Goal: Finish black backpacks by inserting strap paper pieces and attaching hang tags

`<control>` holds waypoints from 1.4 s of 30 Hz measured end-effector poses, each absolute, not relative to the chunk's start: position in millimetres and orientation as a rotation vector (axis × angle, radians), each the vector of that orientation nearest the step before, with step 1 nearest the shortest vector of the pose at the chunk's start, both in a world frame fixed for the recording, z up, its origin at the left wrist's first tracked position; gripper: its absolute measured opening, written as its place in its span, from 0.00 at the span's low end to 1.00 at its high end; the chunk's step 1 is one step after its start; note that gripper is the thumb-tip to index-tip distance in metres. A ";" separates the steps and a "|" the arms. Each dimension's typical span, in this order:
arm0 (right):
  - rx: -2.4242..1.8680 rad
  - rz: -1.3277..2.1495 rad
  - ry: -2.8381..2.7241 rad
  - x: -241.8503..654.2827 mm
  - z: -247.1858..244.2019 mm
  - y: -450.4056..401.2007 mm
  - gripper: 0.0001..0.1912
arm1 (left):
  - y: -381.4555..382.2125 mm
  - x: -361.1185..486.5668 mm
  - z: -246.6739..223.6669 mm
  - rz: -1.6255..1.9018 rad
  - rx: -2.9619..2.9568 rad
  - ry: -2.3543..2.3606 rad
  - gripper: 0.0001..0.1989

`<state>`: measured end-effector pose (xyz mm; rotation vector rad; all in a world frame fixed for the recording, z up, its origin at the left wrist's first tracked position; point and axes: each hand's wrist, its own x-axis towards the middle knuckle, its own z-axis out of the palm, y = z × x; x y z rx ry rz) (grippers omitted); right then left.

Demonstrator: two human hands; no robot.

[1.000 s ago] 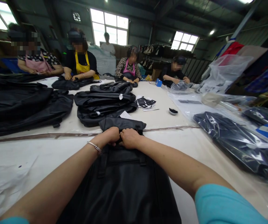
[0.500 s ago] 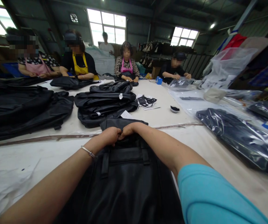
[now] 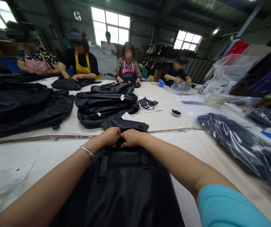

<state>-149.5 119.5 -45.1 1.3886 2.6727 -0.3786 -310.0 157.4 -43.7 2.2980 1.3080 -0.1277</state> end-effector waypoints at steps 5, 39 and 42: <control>1.478 -0.472 2.472 -157.0 -46.0 134.0 0.27 | 147.2 -317.0 -44.8 0.038 2.537 1.235 0.15; 1.478 -0.745 2.125 -185.9 -41.4 145.6 0.26 | 178.5 -419.1 -102.3 0.776 1.724 1.463 0.09; 1.510 -0.813 2.133 -184.2 -43.5 146.4 0.26 | 177.7 -417.3 -106.0 0.727 1.829 1.401 0.07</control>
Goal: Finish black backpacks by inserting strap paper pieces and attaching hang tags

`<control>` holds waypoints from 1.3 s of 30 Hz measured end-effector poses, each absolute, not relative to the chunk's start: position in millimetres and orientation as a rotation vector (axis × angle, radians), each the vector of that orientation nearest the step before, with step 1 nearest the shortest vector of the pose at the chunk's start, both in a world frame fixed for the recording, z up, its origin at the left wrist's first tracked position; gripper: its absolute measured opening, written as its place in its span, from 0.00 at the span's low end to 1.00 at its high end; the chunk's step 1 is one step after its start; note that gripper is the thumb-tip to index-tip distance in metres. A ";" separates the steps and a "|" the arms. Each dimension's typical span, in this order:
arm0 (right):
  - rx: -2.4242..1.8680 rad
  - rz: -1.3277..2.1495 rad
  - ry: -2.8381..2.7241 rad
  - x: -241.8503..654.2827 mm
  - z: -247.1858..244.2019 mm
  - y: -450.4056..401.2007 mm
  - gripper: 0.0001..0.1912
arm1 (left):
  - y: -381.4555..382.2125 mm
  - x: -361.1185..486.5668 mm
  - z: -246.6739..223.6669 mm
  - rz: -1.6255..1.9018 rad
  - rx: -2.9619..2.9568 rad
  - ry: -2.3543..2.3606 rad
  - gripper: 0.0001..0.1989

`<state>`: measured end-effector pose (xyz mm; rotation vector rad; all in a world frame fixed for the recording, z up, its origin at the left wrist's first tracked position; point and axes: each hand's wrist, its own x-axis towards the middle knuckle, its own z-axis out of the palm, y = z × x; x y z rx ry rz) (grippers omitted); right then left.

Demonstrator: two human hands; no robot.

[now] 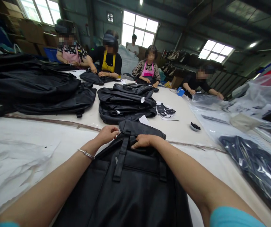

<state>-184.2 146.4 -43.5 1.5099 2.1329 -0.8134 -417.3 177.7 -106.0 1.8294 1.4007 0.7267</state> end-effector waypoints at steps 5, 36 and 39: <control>1.577 -0.494 2.736 -161.9 -44.8 129.3 0.29 | 178.8 -414.1 -106.5 0.639 2.030 1.378 0.11; 1.730 0.155 2.451 -135.1 -34.7 74.3 0.13 | 142.4 -309.7 -92.2 0.534 2.946 1.465 0.14; 1.665 0.120 2.637 -146.6 -41.7 64.3 0.17 | 144.0 -309.1 -92.8 0.573 2.931 1.439 0.14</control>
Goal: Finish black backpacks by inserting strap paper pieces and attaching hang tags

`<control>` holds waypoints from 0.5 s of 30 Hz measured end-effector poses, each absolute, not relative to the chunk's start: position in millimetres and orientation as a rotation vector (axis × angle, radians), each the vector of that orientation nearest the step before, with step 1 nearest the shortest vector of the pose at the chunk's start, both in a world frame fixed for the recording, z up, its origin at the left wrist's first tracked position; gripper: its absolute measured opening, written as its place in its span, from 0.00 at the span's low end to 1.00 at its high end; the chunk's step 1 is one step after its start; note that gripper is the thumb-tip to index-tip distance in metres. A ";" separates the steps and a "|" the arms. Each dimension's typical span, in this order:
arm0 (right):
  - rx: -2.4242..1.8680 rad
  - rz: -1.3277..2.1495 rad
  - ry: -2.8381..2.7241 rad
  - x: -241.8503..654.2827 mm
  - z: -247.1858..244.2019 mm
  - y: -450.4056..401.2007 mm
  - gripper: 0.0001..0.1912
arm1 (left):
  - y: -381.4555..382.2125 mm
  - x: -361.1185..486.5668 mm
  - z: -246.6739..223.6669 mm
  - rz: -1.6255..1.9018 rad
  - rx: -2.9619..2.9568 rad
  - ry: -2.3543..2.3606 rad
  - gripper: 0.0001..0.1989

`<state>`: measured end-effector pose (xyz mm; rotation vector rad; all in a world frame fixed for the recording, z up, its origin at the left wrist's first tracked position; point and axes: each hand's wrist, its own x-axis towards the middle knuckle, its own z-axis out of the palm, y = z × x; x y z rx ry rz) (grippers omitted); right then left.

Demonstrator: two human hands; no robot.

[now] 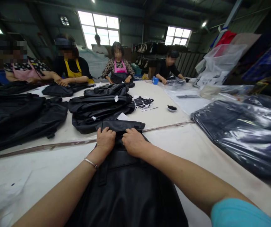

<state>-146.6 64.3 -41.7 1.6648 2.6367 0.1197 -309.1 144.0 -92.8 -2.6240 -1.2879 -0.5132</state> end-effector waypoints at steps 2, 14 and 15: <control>1.662 -0.076 2.613 -154.2 -54.9 63.7 0.23 | 148.3 -313.8 -90.3 -0.557 -2.675 -1.279 0.12; 1.764 -0.552 2.540 -166.8 -70.3 63.9 0.38 | 127.9 -390.7 -82.0 -1.106 -2.734 -1.317 0.10; 1.742 -0.578 2.562 -171.3 -72.1 63.3 0.38 | 124.1 -392.4 -86.2 -1.108 -2.735 -1.347 0.10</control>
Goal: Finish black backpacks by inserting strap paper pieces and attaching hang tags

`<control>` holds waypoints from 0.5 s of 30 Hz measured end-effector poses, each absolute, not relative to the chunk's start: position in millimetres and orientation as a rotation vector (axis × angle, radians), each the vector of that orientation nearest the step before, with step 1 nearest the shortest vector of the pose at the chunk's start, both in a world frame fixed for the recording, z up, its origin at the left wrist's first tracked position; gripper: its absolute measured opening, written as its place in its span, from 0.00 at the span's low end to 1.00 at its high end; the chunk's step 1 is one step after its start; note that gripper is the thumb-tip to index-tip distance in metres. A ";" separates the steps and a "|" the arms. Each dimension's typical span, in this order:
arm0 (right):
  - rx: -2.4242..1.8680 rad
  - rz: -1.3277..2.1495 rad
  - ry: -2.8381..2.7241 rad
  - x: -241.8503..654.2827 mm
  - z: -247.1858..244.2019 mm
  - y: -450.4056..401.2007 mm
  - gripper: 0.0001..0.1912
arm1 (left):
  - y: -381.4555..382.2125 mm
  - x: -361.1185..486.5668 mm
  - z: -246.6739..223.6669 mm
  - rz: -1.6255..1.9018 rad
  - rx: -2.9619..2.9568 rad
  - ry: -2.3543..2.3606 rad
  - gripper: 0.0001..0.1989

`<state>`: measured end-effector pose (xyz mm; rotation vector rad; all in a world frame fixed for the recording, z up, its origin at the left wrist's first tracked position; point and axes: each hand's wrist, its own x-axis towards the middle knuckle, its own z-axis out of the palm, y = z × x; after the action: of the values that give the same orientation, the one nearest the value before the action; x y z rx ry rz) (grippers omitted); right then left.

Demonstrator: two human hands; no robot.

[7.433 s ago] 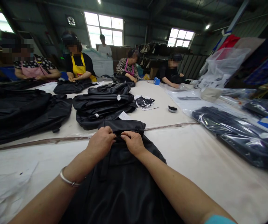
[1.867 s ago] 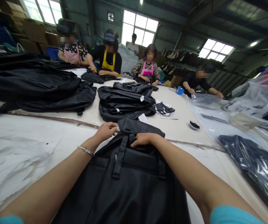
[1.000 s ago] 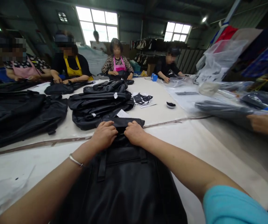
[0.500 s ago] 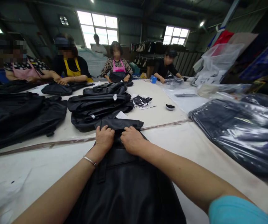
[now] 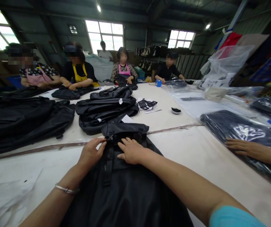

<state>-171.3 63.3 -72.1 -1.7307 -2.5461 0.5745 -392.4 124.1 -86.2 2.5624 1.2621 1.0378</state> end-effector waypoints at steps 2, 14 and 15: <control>-1.699 0.647 -2.582 -180.0 -80.0 65.0 0.42 | 118.8 -392.4 -94.8 0.958 2.534 1.283 0.09; -1.633 0.254 -2.493 -188.6 -83.2 73.3 0.30 | 134.7 -392.4 -109.5 0.753 2.324 1.469 0.18; -1.630 0.209 -2.504 -190.1 -85.0 74.0 0.30 | 136.7 -391.5 -108.6 0.691 2.319 1.508 0.18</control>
<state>-190.1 74.0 -85.0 -1.6296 -2.5044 0.2093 -391.5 136.7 -108.6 2.3189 1.5079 0.6912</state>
